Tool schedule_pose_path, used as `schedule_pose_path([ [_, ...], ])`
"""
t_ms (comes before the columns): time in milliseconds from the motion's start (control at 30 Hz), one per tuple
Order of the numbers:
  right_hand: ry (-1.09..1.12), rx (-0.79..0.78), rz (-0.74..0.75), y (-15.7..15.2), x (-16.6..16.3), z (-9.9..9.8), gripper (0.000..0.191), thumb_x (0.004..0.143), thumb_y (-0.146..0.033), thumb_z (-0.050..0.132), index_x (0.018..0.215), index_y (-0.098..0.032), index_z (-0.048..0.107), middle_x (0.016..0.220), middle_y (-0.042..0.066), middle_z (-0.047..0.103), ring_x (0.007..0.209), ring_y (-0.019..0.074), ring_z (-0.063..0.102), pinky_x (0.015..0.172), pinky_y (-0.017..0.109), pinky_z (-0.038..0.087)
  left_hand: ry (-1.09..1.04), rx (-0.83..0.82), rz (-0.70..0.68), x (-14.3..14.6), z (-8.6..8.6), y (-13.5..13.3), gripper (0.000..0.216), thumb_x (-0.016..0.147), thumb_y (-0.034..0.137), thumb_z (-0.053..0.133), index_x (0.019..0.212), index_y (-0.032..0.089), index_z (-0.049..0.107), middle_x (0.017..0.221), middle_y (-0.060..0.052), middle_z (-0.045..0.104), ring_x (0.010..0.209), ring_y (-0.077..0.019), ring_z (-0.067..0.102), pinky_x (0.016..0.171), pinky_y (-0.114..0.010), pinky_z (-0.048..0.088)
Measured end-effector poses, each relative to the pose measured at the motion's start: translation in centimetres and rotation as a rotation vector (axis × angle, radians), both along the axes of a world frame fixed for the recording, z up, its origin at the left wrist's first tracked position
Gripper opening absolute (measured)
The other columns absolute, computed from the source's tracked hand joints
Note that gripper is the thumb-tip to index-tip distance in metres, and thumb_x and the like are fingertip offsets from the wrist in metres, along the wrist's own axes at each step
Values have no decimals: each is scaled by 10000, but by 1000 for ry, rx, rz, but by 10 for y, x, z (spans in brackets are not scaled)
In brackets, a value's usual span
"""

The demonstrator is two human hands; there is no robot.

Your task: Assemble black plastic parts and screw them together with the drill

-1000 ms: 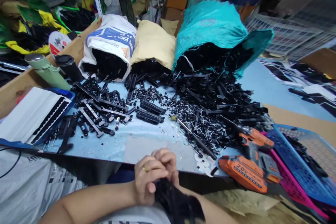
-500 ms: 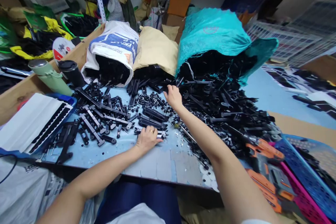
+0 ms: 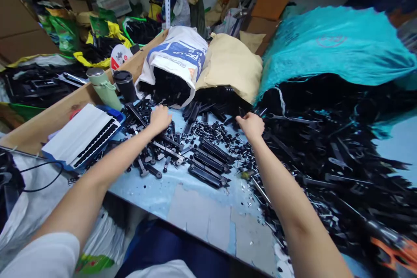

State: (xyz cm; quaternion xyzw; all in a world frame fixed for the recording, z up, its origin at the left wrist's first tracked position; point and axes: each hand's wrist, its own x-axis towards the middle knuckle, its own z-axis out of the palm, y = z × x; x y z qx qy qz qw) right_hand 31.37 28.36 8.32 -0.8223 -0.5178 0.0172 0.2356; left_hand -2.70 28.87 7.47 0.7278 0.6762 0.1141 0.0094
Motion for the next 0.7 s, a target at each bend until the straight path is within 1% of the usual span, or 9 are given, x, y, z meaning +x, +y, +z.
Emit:
schedule_pose_path([
  [100,410,163,29,-49,-1,-10,377,669,-545,591,584,-183,532,571,38,572,556,168,522,530,278,399,-57,-130,164,-25,-7,50,396,822,296,525,1134,57,479,1164,-231,533,1146,-323,463,897,-399,388],
  [167,807,183,95,-84,-8,-18,425,639,-610,591,673,-190,535,562,12,569,438,106,417,408,231,302,-92,-204,190,-31,-13,67,455,768,258,601,1136,30,462,1114,-246,564,1081,-324,519,866,-398,411],
  [233,1137,126,206,-119,-19,-24,474,637,-613,602,878,-207,554,661,19,627,411,85,384,358,203,226,-123,-246,196,-34,-17,75,459,725,215,640,1106,23,473,1083,-249,583,1027,-324,552,835,-400,428],
  [300,1312,26,354,-153,-30,-31,530,638,-560,646,1043,-238,530,801,39,668,455,92,450,348,193,241,-154,-243,196,-35,-15,79,403,745,176,598,1105,42,475,1114,-237,574,1038,-313,550,847,-397,423],
  [400,1343,-125,528,-203,-43,-42,564,589,-460,739,1069,-230,554,906,64,675,615,154,588,406,228,394,-208,-145,198,-35,-2,73,340,851,143,402,1185,81,423,1224,-208,511,1123,-267,503,907,-371,390],
  [467,1294,-182,608,-234,-51,-53,544,571,-404,776,1042,-222,574,931,66,671,764,209,631,540,298,505,-330,-47,207,-28,10,54,327,897,190,311,1191,86,411,1215,-191,512,1130,-248,493,919,-356,383],
  [533,1240,-185,656,-259,-60,-65,502,598,-379,775,1034,-237,570,945,54,660,848,225,627,681,360,539,-491,-9,144,-14,17,16,341,903,314,346,1156,101,428,1101,-152,568,1041,-242,538,886,-354,409],
  [600,1204,-148,661,-279,-72,-77,470,646,-393,747,1049,-252,550,951,40,642,842,215,621,734,378,539,-590,-91,-50,6,15,-39,385,848,406,465,1133,150,430,970,-76,599,895,-214,583,821,-343,446],
  [700,1135,-63,611,-299,-83,-92,443,678,-428,716,1033,-246,525,942,37,615,829,211,615,743,376,538,-626,-253,-379,32,-7,-131,293,836,371,476,1063,186,457,927,-39,600,846,-189,593,784,-327,466],
])
